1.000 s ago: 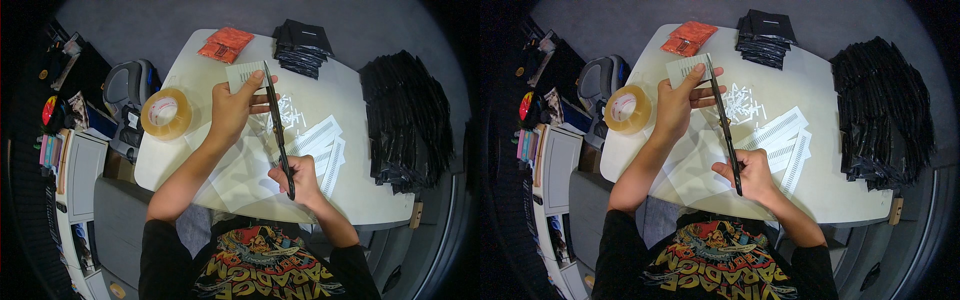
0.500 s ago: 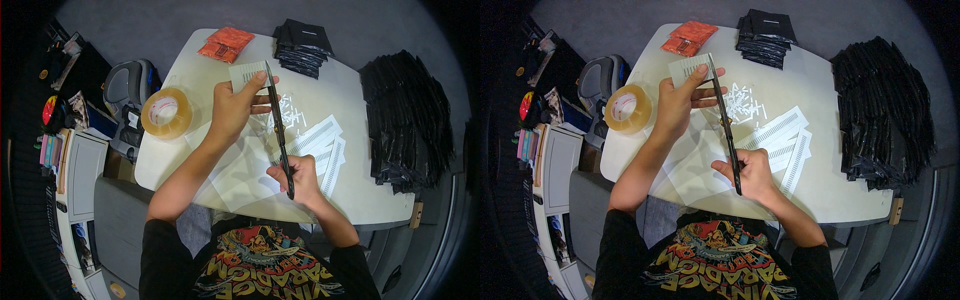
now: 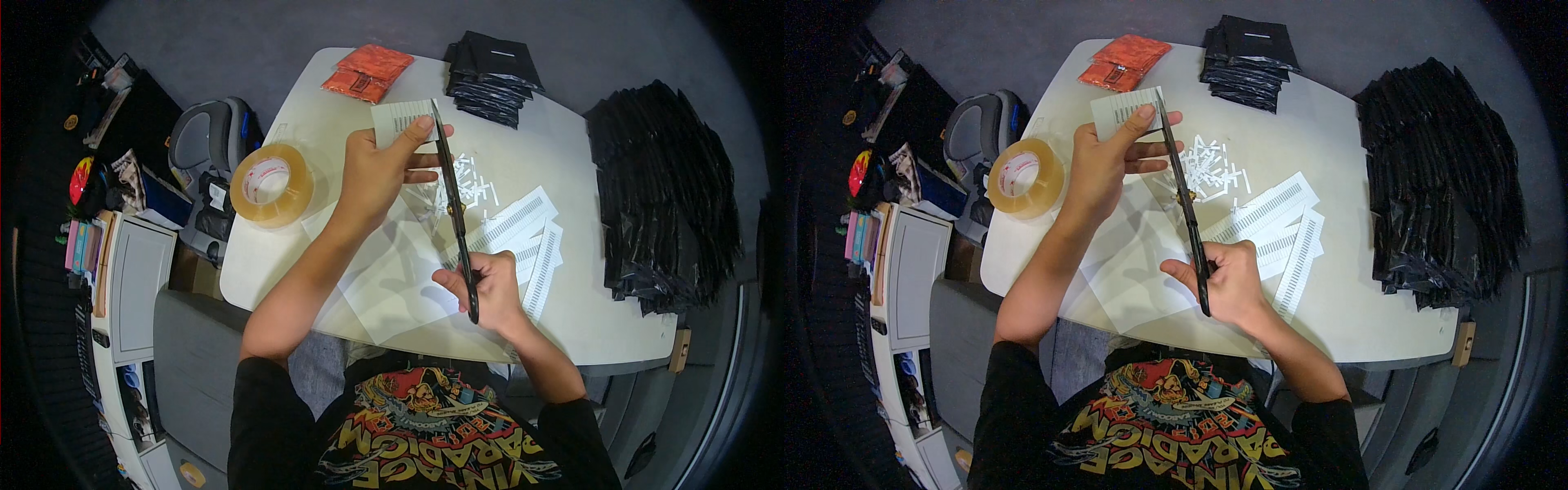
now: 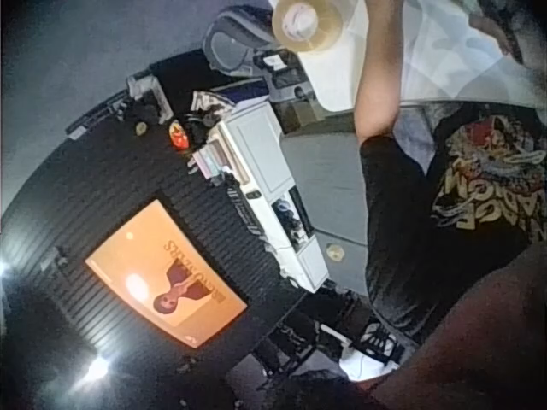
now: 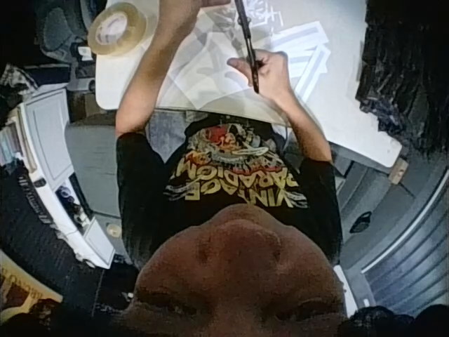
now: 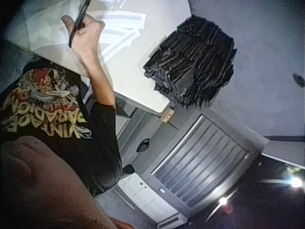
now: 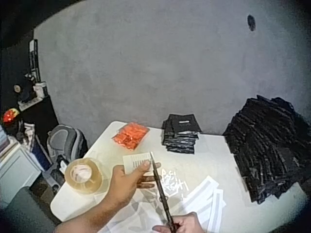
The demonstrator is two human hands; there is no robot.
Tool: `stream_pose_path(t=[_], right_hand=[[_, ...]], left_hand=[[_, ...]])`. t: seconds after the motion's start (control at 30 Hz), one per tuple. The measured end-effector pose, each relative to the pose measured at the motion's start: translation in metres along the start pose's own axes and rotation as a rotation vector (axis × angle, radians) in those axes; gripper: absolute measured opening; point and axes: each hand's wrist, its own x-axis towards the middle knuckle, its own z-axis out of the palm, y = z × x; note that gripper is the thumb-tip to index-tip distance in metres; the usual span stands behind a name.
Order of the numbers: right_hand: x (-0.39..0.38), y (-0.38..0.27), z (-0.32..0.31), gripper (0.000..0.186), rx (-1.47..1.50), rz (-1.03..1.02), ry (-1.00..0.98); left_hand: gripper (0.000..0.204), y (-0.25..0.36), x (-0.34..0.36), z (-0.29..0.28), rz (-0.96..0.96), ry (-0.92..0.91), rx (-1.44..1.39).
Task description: Cutting individual shipping or product labels from a larger sheet using scissors at a fulfillment workstation.
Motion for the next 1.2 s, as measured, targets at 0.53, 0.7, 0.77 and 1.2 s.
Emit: stream_pose_path(t=[0.53, 0.7, 0.77, 1.2], right_hand=[[0.001, -0.004, 0.001, 0.044, 0.058, 0.064, -0.01], [0.003, 0.0, -0.009, 0.05, 0.357, 0.142, -0.006], [0.006, 0.003, -0.014, 0.052, 0.484, 0.147, -0.011], [0.005, -0.001, -0.022, 0.039, 0.489, 0.175, -0.002]], left_hand=[[0.045, 0.001, 0.0, 0.002, -0.064, 0.016, 0.06], [0.051, 0.003, 0.005, 0.0, -0.15, -0.066, 0.181], [0.045, -0.001, 0.008, -0.003, -0.263, -0.156, 0.101], [0.033, -0.024, 0.0, 0.011, -0.068, -0.08, 0.297]])
